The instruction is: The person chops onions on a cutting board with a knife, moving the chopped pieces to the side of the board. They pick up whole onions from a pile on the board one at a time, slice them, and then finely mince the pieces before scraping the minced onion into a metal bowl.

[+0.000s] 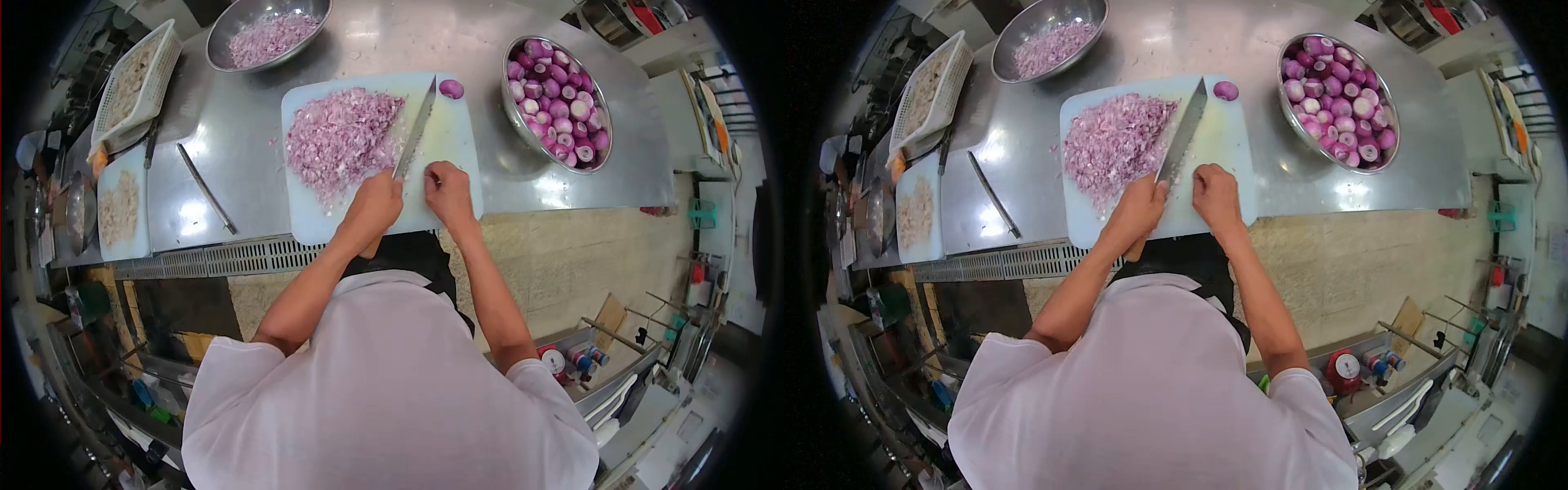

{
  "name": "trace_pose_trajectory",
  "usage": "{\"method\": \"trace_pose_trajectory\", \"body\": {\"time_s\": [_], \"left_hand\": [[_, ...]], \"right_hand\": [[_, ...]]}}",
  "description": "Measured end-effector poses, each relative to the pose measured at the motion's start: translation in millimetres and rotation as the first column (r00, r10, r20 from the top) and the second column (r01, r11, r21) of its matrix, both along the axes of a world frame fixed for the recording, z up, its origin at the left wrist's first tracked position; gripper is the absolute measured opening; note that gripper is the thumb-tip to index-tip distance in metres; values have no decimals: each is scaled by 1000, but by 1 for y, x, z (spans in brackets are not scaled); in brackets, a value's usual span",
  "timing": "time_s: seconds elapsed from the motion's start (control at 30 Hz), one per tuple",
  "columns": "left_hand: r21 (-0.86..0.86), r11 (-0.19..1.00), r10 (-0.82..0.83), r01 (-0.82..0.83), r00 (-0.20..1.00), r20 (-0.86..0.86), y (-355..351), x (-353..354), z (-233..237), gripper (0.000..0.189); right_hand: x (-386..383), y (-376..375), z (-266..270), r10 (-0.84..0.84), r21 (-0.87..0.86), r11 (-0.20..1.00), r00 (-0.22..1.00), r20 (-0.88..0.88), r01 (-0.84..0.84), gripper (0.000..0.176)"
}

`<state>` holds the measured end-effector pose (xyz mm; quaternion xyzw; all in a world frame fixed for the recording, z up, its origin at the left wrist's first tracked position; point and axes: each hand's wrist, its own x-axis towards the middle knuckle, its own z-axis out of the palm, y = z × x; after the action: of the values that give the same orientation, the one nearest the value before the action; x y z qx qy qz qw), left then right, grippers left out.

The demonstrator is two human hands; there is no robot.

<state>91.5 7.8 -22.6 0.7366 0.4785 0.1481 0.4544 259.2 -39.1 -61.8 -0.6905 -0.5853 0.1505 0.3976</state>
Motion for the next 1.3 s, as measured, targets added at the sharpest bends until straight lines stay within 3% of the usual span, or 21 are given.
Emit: {"method": "trace_pose_trajectory", "body": {"time_s": [0.1, 0.13, 0.27, 0.33, 0.4, 0.43, 0.5, 0.6, 0.73, 0.8, 0.83, 0.9, 0.93, 0.97, 1.03, 1.07, 1.13, 1.17, 1.23, 1.3], "left_hand": [[-132, 991, -7, -1, 998, -61, -11, -17, 37, 30], [-136, 991, -7, -1, 998, -60, -15, -19, 29, 30], [-45, 995, -91, 90, 995, -42, -18, -19, -5, 29], [-37, 993, -118, 116, 992, -49, -15, -17, -2, 29], [121, 982, -141, 147, 989, -53, -21, -25, 8, 30], [119, 982, -140, 145, 989, -52, -24, -27, 15, 30], [-51, 974, -224, 223, 974, -29, -28, -29, 24, 25], [-156, 972, -185, 177, 982, -37, -26, -38, 8, 28], [-141, 987, -78, 72, 996, -37, -1, -70, 11, 27], [-119, 990, 47, -72, 978, -201, 7, -74, 21, 26], [-109, 990, 69, -93, 977, -203, 3, -71, 14, 26], [182, 983, 55, -37, 994, -95, -12, -65, -9, 26], [154, 987, 76, -54, 988, -136, -22, -55, -1, 23], [133, 991, -5, 18, 995, -102, -28, -49, 5, 23], [-53, 996, -78, 74, 995, -68, -35, -40, 17, 25], [-50, 997, -62, 58, 996, -70, -34, -40, 20, 25], [-303, 950, 49, -73, 995, -84, -25, -48, 22, 26], [-302, 950, 61, -85, 994, -87, -22, -54, 17, 26], [-25, 969, 242, -248, 961, -131, -14, -62, 9, 26], [4, 966, 256, -260, 952, -168, -12, -60, 13, 24]], "right_hand": [[17, -19, 6, -127, 51, 990, 991, -47, 130, 8], [22, -28, 7, -127, 48, 990, 991, -46, 129, 8], [35, -58, 11, -264, -38, 964, 964, -33, 262, 7], [37, -65, 16, -305, -37, 952, 952, -4, 304, 6], [38, -72, 22, -358, 7, 933, 932, -52, 359, 6], [37, -72, 24, -357, 6, 934, 933, -50, 358, 6], [38, -69, 32, -385, 28, 922, 922, -52, 386, 6], [41, -51, 43, -354, 75, 929, 930, -100, 362, 6], [57, -12, 42, -279, 148, 944, 954, -113, 294, 8], [67, 15, 42, -187, 176, 965, 981, -52, 193, 10], [74, 31, 38, -166, 185, 967, 985, -55, 174, 10], [90, 69, 22, -112, 196, 975, 994, 5, 108, 13], [99, 89, 16, -94, 207, 974, 996, -2, 92, 13], [108, 109, 10, -97, 208, 975, 992, 85, 78, 14], [123, 137, -8, -83, 204, 978, 982, 169, 47, 16], [130, 149, -18, -51, 142, 990, 982, 179, 25, 19], [130, 160, -16, -10, 82, 997, 982, 186, -6, 22], [128, 159, -17, 26, 23, 999, 989, 146, -30, 20], [115, 150, -14, 100, -87, 991, 995, 26, -98, 19], [91, 127, -7, 167, -152, 973, 984, -55, -174, 19]]}}
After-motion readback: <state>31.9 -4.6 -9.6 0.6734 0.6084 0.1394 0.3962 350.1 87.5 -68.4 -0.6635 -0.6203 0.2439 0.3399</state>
